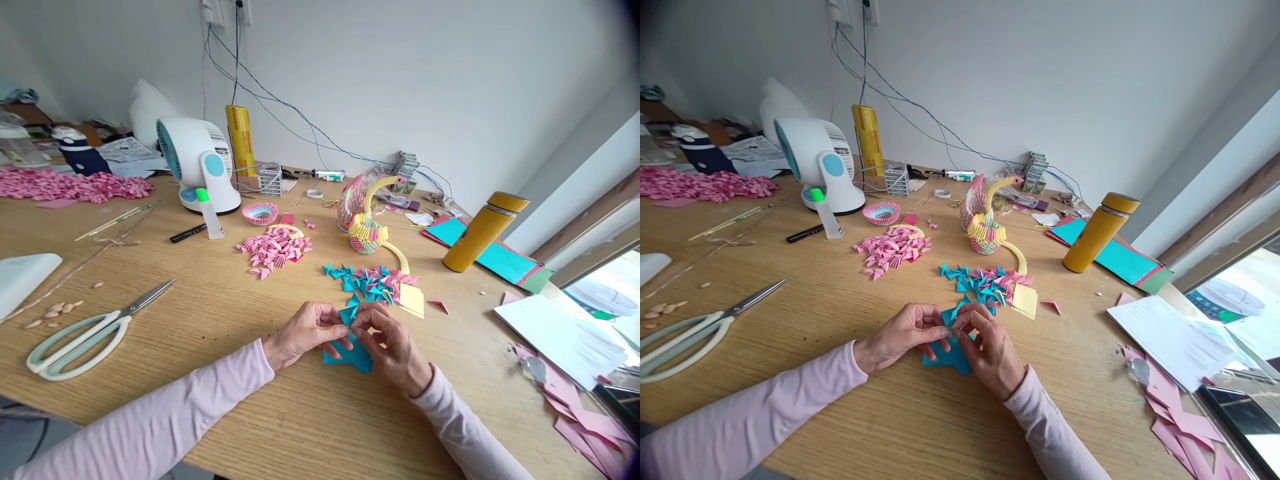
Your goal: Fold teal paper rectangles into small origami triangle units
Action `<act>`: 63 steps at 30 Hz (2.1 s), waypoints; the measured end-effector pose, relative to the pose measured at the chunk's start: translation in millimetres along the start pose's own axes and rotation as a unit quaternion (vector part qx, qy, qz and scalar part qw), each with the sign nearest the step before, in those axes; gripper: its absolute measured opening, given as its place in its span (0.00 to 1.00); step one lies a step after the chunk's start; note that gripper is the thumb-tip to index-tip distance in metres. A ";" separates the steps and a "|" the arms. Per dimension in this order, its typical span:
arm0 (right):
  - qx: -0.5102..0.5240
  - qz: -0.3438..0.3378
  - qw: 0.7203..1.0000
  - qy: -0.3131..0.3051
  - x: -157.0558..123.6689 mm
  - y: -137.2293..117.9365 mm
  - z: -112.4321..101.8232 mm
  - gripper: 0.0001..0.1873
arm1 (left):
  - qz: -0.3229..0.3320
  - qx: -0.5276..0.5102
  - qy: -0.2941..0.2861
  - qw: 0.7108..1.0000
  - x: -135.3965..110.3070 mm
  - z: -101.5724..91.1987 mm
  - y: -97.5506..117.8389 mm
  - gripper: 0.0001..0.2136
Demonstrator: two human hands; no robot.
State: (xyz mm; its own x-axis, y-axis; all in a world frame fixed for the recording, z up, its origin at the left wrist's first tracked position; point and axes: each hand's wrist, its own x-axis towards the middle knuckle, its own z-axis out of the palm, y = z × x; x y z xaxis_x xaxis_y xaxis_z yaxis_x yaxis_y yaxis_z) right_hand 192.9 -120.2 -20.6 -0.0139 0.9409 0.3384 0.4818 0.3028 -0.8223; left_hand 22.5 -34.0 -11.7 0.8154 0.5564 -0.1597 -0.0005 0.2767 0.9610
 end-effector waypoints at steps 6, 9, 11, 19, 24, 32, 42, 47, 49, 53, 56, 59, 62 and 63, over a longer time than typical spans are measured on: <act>-0.025 -0.025 0.999 -0.007 -0.9 -4.9 0.0 0.05 | -0.006 -0.012 0.012 1.000 -0.9 1.4 2.7 0.15; -0.024 -0.023 0.999 -0.012 -1.1 -4.7 -0.2 0.04 | -0.009 -0.018 0.015 1.000 -1.3 1.7 3.4 0.15; -0.009 -0.003 1.000 -0.008 -0.9 -2.6 0.2 0.05 | -0.010 -0.020 0.013 1.000 -1.2 1.2 2.8 0.14; 0.080 0.082 0.993 -0.008 -2.4 4.7 3.1 0.07 | -0.004 -0.010 0.020 1.000 -0.6 0.1 2.1 0.14; 0.125 0.124 0.984 0.002 -1.9 6.9 6.5 0.09 | -0.002 -0.003 0.027 1.000 -0.4 0.4 3.1 0.14; 0.212 0.113 0.970 0.043 -0.5 6.8 12.2 0.10 | 0.003 -0.017 0.024 1.000 0.5 -2.2 2.0 0.14; 0.264 0.122 0.953 0.082 2.9 8.5 20.6 0.15 | 0.020 -0.004 0.028 0.999 2.9 -3.2 -0.9 0.14; 0.255 0.112 0.956 0.090 5.4 0.0 16.7 0.17 | 0.040 -0.003 0.006 0.999 2.5 -2.3 3.7 0.16; 0.243 0.105 0.960 0.092 6.6 -3.3 15.7 0.16 | 0.049 -0.006 0.013 0.999 2.7 -1.8 5.3 0.18; 0.221 0.093 0.966 0.101 8.5 -6.7 17.2 0.16 | 0.069 -0.019 0.048 0.996 3.0 1.9 5.5 0.21; 0.176 0.073 0.974 0.119 9.6 -7.1 17.8 0.16 | 0.081 -0.018 0.071 0.994 2.9 5.7 4.7 0.22; 0.070 0.033 0.989 0.125 11.3 -8.6 12.8 0.13 | 0.107 0.067 0.079 0.989 1.9 5.8 6.0 0.19; -0.022 -0.018 0.997 0.072 14.7 -13.1 2.3 0.12 | 0.188 0.224 0.111 0.950 0.1 1.9 10.6 0.16; -0.041 -0.030 0.997 0.049 16.1 -14.8 -1.0 0.13 | 0.211 0.265 0.122 0.933 -0.4 0.5 12.4 0.14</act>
State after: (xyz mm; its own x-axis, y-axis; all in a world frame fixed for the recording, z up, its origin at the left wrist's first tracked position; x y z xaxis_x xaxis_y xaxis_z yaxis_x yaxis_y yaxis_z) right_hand 186.5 -109.6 -2.5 0.0386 0.9008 0.4326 0.5535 0.3411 -0.7598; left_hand 22.4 -31.2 0.4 0.6510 0.7081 0.2733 0.0477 -0.3975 0.9164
